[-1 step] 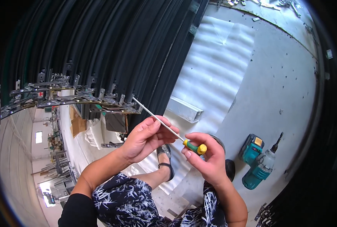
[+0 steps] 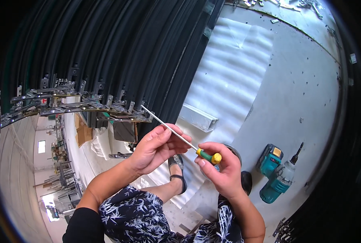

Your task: The person fastens metal hinges onto stacked window frames using a power drill and screws, then adjusts the hinges with a screwdriver.

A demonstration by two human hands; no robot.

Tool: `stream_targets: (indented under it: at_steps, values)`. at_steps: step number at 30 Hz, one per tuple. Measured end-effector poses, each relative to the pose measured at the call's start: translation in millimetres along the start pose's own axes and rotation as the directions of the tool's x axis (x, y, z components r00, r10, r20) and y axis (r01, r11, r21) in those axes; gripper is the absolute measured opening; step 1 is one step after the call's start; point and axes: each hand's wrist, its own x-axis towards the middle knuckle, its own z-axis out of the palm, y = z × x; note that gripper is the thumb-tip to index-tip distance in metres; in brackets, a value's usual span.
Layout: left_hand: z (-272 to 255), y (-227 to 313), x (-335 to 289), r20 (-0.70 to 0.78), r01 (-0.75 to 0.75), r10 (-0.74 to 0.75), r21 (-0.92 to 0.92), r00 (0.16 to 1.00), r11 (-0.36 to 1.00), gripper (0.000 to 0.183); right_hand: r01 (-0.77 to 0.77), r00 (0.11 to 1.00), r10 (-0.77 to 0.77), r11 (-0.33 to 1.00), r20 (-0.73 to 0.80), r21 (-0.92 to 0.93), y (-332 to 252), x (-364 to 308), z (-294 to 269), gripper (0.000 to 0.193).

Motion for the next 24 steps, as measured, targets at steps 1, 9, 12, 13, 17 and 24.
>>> stream_targets:
  at_steps: [1, 9, 12, 13, 17, 24]
  values:
    - [0, 2, 1, -0.018, -0.011, 0.010, -0.012, 1.000, 1.000, 0.032, 0.094, 0.995, -0.096, 0.990, -0.012, -0.102, 4, 3, 0, 0.030]
    - [-10, 5, -6, -0.076, -0.050, 0.046, -0.046, 0.996, 0.998, 0.032, 0.563, 0.794, -0.566, 0.545, 0.223, -0.621, 1, 13, 7, 0.029]
    - [-8, 5, -3, -0.056, -0.061, 0.058, -0.049, 0.997, 0.997, 0.030, 0.570, 0.775, -0.587, 0.491, 0.234, -0.659, -4, 10, 6, 0.029]
    - [-9, 3, -3, -0.049, -0.060, 0.058, -0.043, 0.997, 0.997, 0.030, 0.563, 0.777, -0.585, 0.480, 0.233, -0.673, -2, 8, 5, 0.030]
    - [-12, -1, -7, -0.044, -0.055, 0.055, 0.001, 0.998, 0.999, 0.030, 0.566, 0.770, -0.596, 0.474, 0.228, -0.674, 4, 2, 4, 0.030]
    - [-13, 4, -23, -0.011, -0.066, 0.068, 0.114, 0.998, 0.991, 0.031, 0.586, 0.763, -0.604, 0.496, 0.230, -0.641, 11, -4, 10, 0.029]
